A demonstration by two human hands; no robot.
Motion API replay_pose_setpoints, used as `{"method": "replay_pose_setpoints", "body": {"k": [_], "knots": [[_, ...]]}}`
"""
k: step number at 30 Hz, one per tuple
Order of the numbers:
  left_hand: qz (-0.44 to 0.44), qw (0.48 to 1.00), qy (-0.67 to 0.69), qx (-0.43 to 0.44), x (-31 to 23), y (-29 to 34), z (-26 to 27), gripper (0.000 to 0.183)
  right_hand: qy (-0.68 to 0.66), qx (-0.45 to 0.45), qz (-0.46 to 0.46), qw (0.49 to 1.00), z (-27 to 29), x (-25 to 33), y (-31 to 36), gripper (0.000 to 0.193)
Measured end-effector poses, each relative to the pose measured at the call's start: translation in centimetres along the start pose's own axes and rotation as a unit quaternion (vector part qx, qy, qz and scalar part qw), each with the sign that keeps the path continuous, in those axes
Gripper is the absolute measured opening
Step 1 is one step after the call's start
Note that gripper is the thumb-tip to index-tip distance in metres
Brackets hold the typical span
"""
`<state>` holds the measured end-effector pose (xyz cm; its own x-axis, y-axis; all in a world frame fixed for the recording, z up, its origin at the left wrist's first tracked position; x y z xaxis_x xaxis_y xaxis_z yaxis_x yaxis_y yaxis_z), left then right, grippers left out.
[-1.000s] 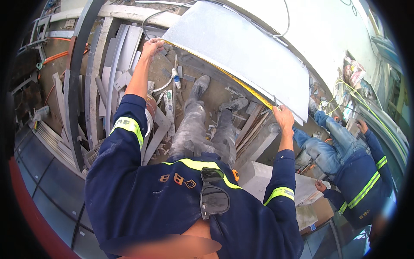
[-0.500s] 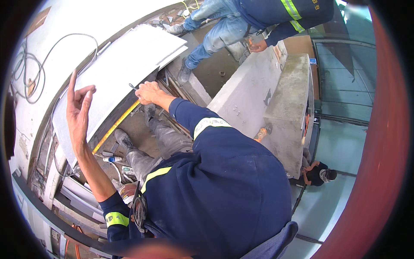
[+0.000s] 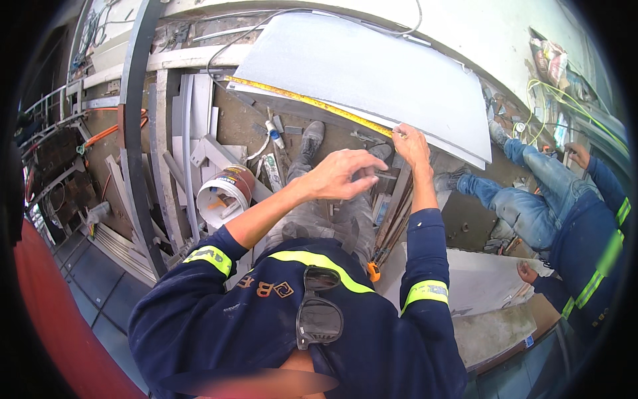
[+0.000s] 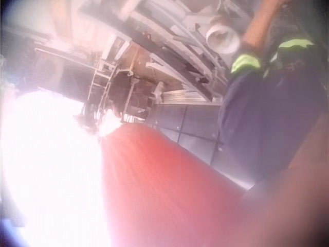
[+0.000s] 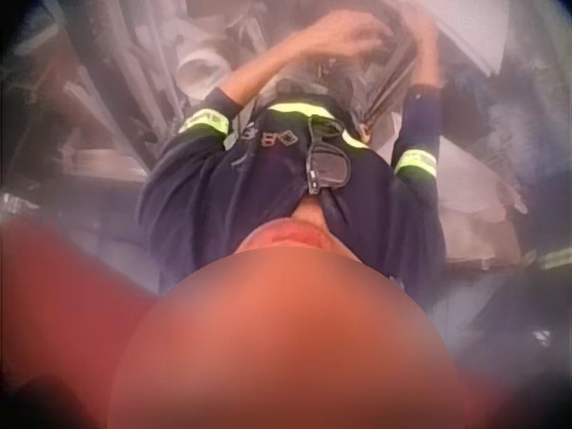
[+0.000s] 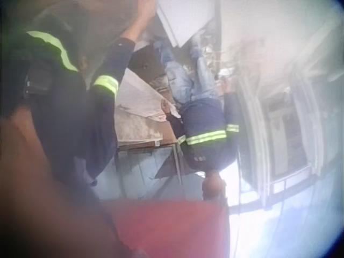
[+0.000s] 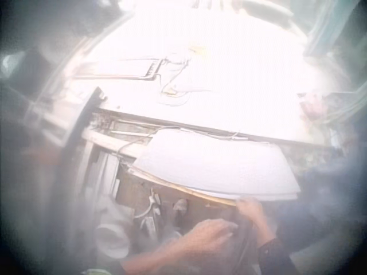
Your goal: The person measures a white panel with a tape measure, marks it, and then uses an angle grinder to cut a dark panel. They handle the panels and tools on a cluttered workbench while another worker is present nearby.
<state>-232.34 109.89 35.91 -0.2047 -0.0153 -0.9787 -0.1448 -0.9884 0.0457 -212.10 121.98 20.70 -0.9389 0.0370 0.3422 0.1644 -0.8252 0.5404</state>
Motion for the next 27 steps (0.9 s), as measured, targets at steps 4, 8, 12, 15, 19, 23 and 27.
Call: {"method": "replay_pose_setpoints", "body": {"k": [4,8,12,15,19,23,27], "knots": [[0.216,0.946,-0.243,0.003,14.1,18.0,10.0,0.033,-0.007,0.02,0.012,1.0,-0.2,-1.0,-2.0,0.037],[0.427,0.851,-0.307,0.003,19.7,32.5,15.9,0.036,-0.011,0.011,0.039,0.999,1.3,-2.4,-2.7,0.038],[0.459,0.843,-0.276,-0.049,21.5,35.0,16.1,0.039,-0.002,0.026,0.017,1.0,2.7,-4.0,-2.9,0.039],[0.47,0.858,-0.196,-0.071,22.0,33.1,14.2,0.042,-0.035,0.012,0.028,0.999,3.5,-4.2,-3.1,0.039],[0.494,0.863,-0.06,-0.083,22.7,29.9,11.2,0.043,-0.046,0.035,0.039,0.998,3.5,-4.1,-3.2,0.039],[0.481,0.869,-0.075,-0.091,23.2,28.3,10.2,0.044,-0.009,0.037,0.055,0.998,3.2,-3.4,-3.3,0.038],[0.506,0.854,-0.083,-0.087,23.5,28.9,10.2,0.044,-0.02,0.028,0.068,0.997,3.2,-2.8,-3.4,0.037]]}}
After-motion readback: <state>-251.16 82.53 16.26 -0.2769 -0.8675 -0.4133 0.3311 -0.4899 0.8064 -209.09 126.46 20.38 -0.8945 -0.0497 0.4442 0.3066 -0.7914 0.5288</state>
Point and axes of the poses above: each hand's wrist, its own y-axis away from the middle knuckle, its own z-axis out of the back of the hand, x = y × z, the point moved 7 cm from there along -y, towards the middle knuckle, and after that the axes turned 7 degrees about -x, right-handed, at the moved point
